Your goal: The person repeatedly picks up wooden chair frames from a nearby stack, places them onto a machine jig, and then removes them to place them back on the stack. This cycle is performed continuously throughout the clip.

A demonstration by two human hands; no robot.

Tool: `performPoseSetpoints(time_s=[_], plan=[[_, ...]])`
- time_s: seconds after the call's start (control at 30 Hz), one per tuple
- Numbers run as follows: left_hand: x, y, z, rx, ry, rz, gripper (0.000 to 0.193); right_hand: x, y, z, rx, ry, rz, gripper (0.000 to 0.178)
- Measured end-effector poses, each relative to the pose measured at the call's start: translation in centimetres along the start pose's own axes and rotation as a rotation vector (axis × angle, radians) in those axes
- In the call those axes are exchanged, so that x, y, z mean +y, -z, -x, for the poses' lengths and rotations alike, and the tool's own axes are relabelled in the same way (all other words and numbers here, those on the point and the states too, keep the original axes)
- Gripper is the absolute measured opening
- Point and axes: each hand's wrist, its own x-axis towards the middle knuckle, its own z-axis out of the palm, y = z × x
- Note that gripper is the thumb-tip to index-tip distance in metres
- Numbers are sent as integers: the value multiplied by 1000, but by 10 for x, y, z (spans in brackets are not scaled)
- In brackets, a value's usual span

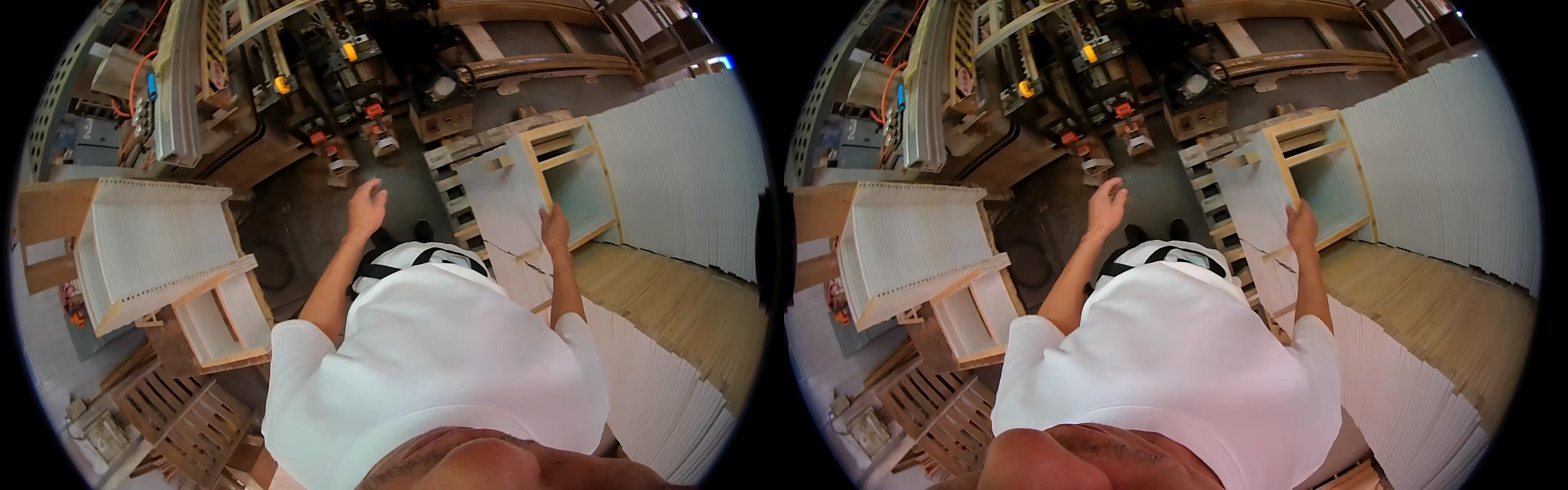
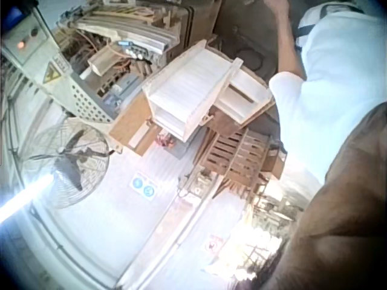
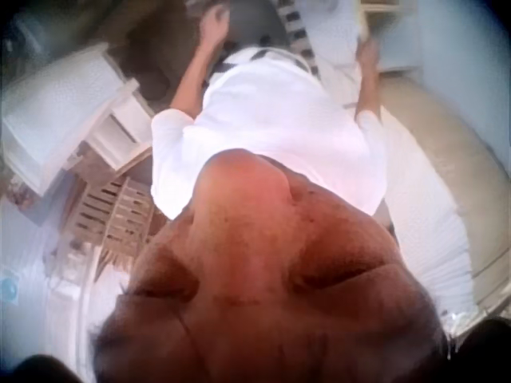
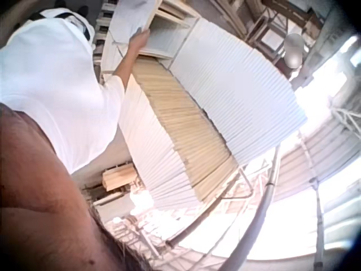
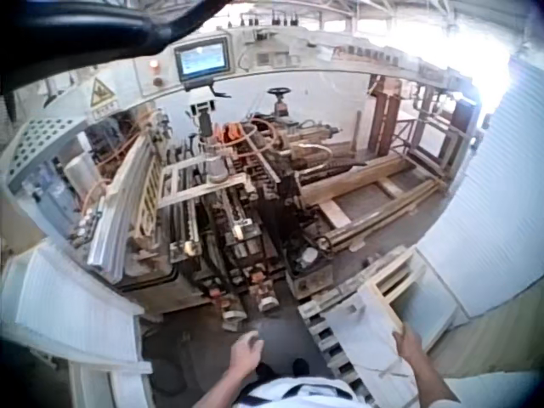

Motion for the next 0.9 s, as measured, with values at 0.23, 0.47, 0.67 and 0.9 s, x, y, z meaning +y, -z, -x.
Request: performPoseSetpoints(time_s=[0.23, 0.47, 0.67, 0.9], plan=[[45, 15, -31, -177, -32, 140, 37, -50, 22, 3, 215, 122, -327, 35], [122, 54, -46, -508, 164, 914, 46, -245, 27, 14, 225, 675, -237, 37], [97, 103, -78, -216, 200, 1399, 34, -349, 5, -8, 108, 1031, -108, 39], [35, 167, -120, 9, 207, 1443, 30, -418, -17, -46, 39, 1212, -105, 35]])
